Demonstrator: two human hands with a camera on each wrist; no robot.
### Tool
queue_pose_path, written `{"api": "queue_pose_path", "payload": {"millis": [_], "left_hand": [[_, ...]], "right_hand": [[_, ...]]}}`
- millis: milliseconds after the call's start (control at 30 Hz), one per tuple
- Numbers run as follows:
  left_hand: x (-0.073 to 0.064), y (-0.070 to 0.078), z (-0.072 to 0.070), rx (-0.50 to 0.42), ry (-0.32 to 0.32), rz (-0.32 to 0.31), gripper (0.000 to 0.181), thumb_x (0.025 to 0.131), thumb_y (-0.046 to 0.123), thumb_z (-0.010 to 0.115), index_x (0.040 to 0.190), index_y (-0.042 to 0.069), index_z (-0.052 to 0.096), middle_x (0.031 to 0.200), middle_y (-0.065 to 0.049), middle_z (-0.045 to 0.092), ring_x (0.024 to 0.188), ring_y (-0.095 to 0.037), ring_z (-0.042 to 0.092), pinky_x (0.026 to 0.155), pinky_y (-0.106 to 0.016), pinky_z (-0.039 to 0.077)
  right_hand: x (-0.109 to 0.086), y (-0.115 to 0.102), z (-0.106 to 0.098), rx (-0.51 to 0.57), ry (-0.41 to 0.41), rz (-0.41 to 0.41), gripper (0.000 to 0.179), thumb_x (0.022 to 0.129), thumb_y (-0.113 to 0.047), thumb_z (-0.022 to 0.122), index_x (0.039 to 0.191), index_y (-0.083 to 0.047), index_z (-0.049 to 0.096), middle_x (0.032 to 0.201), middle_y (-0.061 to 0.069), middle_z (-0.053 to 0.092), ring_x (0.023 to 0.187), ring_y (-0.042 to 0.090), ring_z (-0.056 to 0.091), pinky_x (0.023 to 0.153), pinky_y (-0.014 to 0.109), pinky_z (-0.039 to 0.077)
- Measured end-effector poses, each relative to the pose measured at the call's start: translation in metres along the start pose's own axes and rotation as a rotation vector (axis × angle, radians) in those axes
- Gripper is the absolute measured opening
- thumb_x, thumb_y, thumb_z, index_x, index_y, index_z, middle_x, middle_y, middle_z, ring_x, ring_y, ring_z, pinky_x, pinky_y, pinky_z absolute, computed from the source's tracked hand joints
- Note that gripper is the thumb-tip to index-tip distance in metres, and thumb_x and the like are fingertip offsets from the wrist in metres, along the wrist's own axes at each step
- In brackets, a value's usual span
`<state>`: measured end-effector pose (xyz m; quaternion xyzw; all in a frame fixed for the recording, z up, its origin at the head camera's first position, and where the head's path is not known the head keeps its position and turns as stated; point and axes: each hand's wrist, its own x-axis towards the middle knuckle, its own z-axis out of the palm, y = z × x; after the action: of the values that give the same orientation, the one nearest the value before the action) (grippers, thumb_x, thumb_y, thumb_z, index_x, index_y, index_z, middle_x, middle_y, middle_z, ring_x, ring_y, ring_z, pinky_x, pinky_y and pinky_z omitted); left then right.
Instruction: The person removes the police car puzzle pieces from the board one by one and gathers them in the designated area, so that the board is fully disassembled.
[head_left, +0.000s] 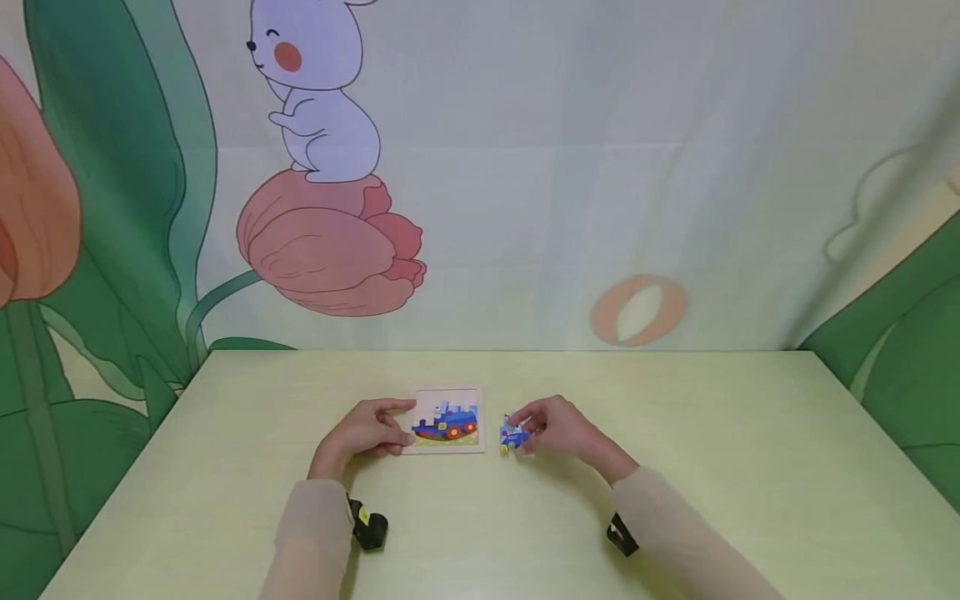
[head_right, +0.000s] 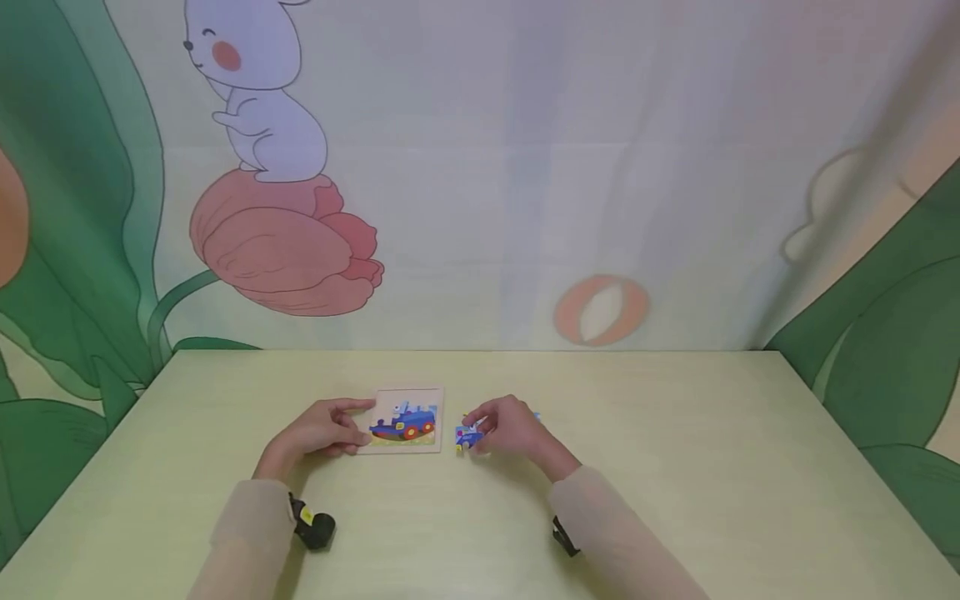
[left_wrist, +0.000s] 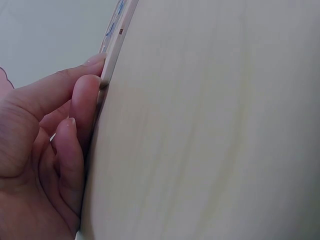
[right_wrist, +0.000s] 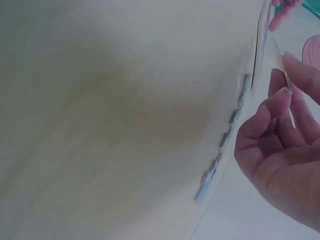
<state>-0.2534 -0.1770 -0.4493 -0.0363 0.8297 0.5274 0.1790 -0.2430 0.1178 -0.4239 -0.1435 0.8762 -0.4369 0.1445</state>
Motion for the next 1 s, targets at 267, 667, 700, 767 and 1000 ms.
{"api": "queue_pose_path", "payload": {"millis": [267, 667, 700, 767, 1000], "left_hand": [[-0.0011, -0.0024, -0.0008, -0.010, -0.005, -0.001, 0.058, 0.075, 0.010, 0.073, 0.129, 0.014, 0.053, 0.070, -0.005, 0.053, 0.050, -0.010, 0.055, 0.045, -0.019, 0.035], [-0.0017, 0.0011, 0.0014, -0.008, -0.004, 0.001, 0.057, 0.076, 0.009, 0.073, 0.128, 0.014, 0.054, 0.070, -0.005, 0.055, 0.051, -0.010, 0.056, 0.045, -0.019, 0.035], [-0.0016, 0.0013, 0.0013, -0.007, -0.004, -0.001, 0.057, 0.076, 0.010, 0.073, 0.128, 0.014, 0.054, 0.070, -0.005, 0.055, 0.051, -0.010, 0.056, 0.046, -0.019, 0.035], [-0.0013, 0.0015, 0.0012, -0.007, -0.002, -0.003, 0.057, 0.076, 0.010, 0.073, 0.128, 0.014, 0.054, 0.071, -0.005, 0.055, 0.051, -0.010, 0.056, 0.046, -0.019, 0.035], [-0.0019, 0.0008, -0.0001, -0.006, 0.004, -0.009, 0.057, 0.076, 0.010, 0.073, 0.128, 0.015, 0.054, 0.070, -0.004, 0.056, 0.051, -0.010, 0.056, 0.045, -0.019, 0.035]], "right_hand": [[-0.0070, 0.0034, 0.0042, -0.064, -0.043, -0.035, 0.025, 0.067, 0.002, 0.075, 0.091, -0.005, 0.068, 0.073, 0.002, 0.058, 0.062, 0.012, 0.047, 0.057, 0.024, 0.040], [-0.0106, 0.0084, 0.0012, -0.173, -0.051, -0.126, 0.028, 0.068, -0.002, 0.076, 0.094, -0.003, 0.065, 0.076, 0.005, 0.056, 0.063, 0.014, 0.050, 0.059, 0.027, 0.043], [-0.0110, 0.0083, 0.0010, -0.175, -0.048, -0.122, 0.028, 0.068, -0.002, 0.076, 0.094, -0.003, 0.065, 0.076, 0.005, 0.056, 0.063, 0.014, 0.049, 0.060, 0.027, 0.043], [-0.0112, 0.0087, 0.0009, -0.193, -0.038, -0.109, 0.029, 0.067, -0.001, 0.076, 0.094, -0.004, 0.065, 0.075, 0.004, 0.056, 0.063, 0.013, 0.048, 0.062, 0.027, 0.041], [-0.0091, 0.0101, 0.0023, -0.188, -0.011, -0.077, 0.028, 0.066, 0.005, 0.074, 0.090, -0.004, 0.063, 0.071, 0.003, 0.054, 0.063, 0.014, 0.047, 0.062, 0.027, 0.041]]}}
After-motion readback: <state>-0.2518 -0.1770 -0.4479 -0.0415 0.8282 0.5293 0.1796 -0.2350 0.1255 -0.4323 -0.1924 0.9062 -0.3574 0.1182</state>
